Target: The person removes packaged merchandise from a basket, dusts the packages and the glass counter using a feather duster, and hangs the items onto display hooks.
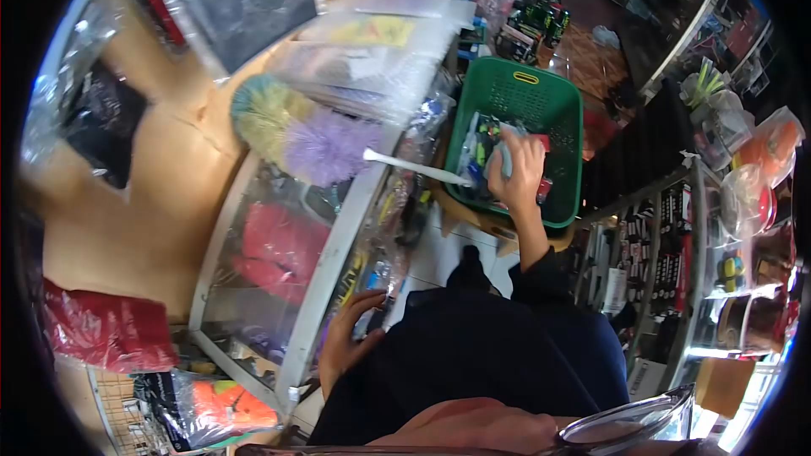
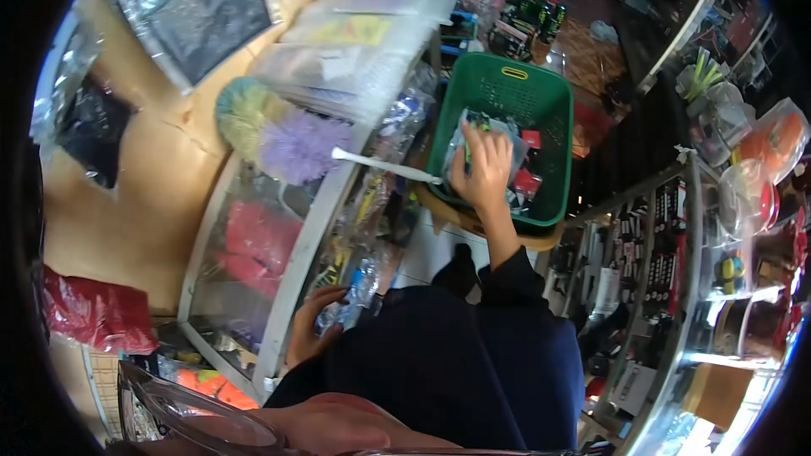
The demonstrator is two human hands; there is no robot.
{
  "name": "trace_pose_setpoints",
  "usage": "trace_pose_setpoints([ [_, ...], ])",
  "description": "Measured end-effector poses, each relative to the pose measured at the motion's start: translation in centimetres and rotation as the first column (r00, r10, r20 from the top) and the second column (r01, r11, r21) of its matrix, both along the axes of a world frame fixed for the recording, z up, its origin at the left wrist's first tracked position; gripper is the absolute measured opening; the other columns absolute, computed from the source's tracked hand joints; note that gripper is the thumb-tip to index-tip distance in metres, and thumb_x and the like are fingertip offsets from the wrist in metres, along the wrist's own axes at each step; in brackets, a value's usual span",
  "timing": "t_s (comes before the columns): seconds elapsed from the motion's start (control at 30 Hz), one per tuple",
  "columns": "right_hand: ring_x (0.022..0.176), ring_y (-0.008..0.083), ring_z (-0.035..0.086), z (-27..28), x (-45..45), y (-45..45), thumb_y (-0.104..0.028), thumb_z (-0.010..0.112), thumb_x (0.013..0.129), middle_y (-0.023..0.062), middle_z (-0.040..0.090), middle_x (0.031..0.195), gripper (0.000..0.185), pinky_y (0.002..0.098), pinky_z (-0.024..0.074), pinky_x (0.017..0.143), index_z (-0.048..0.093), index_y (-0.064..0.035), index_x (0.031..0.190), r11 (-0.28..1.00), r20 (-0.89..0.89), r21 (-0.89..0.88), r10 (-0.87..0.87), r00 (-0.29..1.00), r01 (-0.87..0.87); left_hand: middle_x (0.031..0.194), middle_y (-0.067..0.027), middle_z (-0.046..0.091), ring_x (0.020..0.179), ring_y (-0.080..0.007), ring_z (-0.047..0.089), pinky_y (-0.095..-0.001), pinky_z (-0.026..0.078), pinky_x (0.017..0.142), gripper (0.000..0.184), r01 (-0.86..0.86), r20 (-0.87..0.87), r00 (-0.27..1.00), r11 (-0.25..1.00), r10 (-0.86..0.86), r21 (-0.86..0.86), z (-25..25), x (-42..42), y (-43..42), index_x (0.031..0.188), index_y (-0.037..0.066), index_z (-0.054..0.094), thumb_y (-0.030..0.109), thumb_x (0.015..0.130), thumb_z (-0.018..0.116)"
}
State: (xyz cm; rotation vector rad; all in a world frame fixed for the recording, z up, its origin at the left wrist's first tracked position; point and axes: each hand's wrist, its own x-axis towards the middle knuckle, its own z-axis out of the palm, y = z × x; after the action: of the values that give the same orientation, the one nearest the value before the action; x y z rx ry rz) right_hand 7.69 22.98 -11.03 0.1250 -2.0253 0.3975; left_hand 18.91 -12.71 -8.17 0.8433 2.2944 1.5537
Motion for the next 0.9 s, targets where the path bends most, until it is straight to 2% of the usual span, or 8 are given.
trace_pose_setpoints([
  [0.17, 0.080, 0.0278, 0.057, -1.8, -3.8, 9.0, 0.005, 0.056, 0.076, 0.0126, 0.061, 0.089, 0.038, 0.0363, 0.0443, 0.074, 0.058, 0.0006, 0.114, 0.955, -0.062, -0.295, -0.064, 0.996, 0.043, 0.120, -0.0146, 0.056, 0.106, -0.0294, 0.059, -0.0369, 0.046, 0.093, 0.038, 0.189, 0.310, 0.914, 0.949, -0.264, 0.251, -11.3, -6.5, 9.1, 0.122, 0.003, 0.055, 0.007, 0.084, 0.060],
  [0.27, 0.075, 0.0248, 0.060, -7.1, -6.1, 14.8, 0.005, 0.056, 0.078, 0.0124, 0.062, 0.085, 0.035, 0.0341, 0.0473, 0.068, 0.058, 0.0016, 0.112, 0.904, 0.027, -0.426, -0.007, 1.000, 0.018, 0.120, -0.0146, 0.057, 0.106, -0.0275, 0.059, -0.0366, 0.047, 0.092, 0.032, 0.073, 0.396, 0.916, 0.997, -0.065, -0.004, -17.7, -9.4, 15.4, 0.120, 0.004, 0.056, 0.011, 0.089, 0.057],
  [0.4, 0.068, 0.0296, 0.063, -16.0, -6.4, 21.8, -0.003, 0.057, 0.080, 0.0154, 0.062, 0.083, 0.028, 0.0370, 0.0500, 0.062, 0.059, -0.0021, 0.108, 0.856, 0.547, -0.504, 0.213, 0.810, 0.115, 0.113, -0.0135, 0.057, 0.094, -0.0287, 0.060, -0.0369, 0.048, 0.082, 0.026, 0.065, 0.065, 0.996, 0.977, -0.053, -0.204, -22.8, -14.4, 22.6, 0.113, 0.003, 0.058, 0.014, 0.088, 0.058],
  [0.43, 0.069, 0.0312, 0.064, -19.3, -6.3, 23.4, -0.006, 0.057, 0.080, 0.0158, 0.063, 0.080, 0.027, 0.0392, 0.0499, 0.061, 0.060, -0.0029, 0.106, 0.873, 0.602, -0.477, 0.242, 0.761, 0.100, 0.109, -0.0135, 0.058, 0.089, -0.0322, 0.060, -0.0383, 0.049, 0.080, 0.025, 0.040, -0.099, 0.993, 0.962, -0.069, -0.271, -23.4, -15.3, 24.3, 0.110, 0.003, 0.058, 0.014, 0.088, 0.057],
  [0.5, 0.074, 0.0325, 0.065, -21.0, -6.2, 24.9, -0.009, 0.056, 0.080, 0.0169, 0.064, 0.080, 0.026, 0.0390, 0.0504, 0.064, 0.061, -0.0027, 0.106, 0.846, 0.735, -0.505, 0.319, 0.598, 0.169, 0.106, -0.0127, 0.058, 0.092, -0.0316, 0.057, -0.0434, 0.047, 0.079, 0.023, 0.024, 0.040, 0.999, 0.954, -0.013, -0.299, -24.1, -17.1, 27.6, 0.106, 0.005, 0.060, 0.015, 0.086, 0.058],
  [0.57, 0.072, 0.0290, 0.065, -23.7, -7.8, 26.1, -0.010, 0.058, 0.082, 0.0159, 0.063, 0.081, 0.027, 0.0361, 0.0508, 0.064, 0.060, -0.0024, 0.108, 0.842, 0.709, -0.527, 0.359, 0.607, 0.118, 0.108, -0.0104, 0.059, 0.099, -0.0282, 0.055, -0.0462, 0.045, 0.080, 0.025, -0.052, -0.330, 0.932, 0.846, -0.150, -0.531, -27.0, -18.8, 29.6, 0.105, 0.008, 0.061, 0.018, 0.082, 0.060],
  [0.77, 0.087, 0.0322, 0.066, -30.4, -18.7, 24.4, -0.018, 0.061, 0.083, 0.0198, 0.065, 0.093, 0.035, 0.0391, 0.0510, 0.072, 0.056, -0.0020, 0.115, 0.656, 0.629, -0.732, 0.544, 0.555, 0.186, 0.097, -0.0038, 0.064, 0.097, -0.0257, 0.055, -0.0427, 0.041, 0.078, 0.020, -0.157, -0.285, 0.957, 0.714, -0.062, -0.682, -30.2, -19.0, 32.3, 0.087, 0.014, 0.068, 0.029, 0.075, 0.063],
  [0.9, 0.092, 0.0383, 0.064, -35.7, -26.6, 22.5, -0.020, 0.059, 0.083, 0.0225, 0.065, 0.094, 0.041, 0.0450, 0.0502, 0.076, 0.052, 0.0025, 0.117, 0.815, 0.821, -0.541, 0.458, 0.341, 0.208, 0.094, -0.0037, 0.064, 0.090, -0.0252, 0.057, -0.0438, 0.041, 0.074, 0.017, -0.141, -0.240, 0.969, 0.689, -0.050, -0.711, -29.4, -19.7, 32.4, 0.084, 0.014, 0.067, 0.028, 0.074, 0.063],
])
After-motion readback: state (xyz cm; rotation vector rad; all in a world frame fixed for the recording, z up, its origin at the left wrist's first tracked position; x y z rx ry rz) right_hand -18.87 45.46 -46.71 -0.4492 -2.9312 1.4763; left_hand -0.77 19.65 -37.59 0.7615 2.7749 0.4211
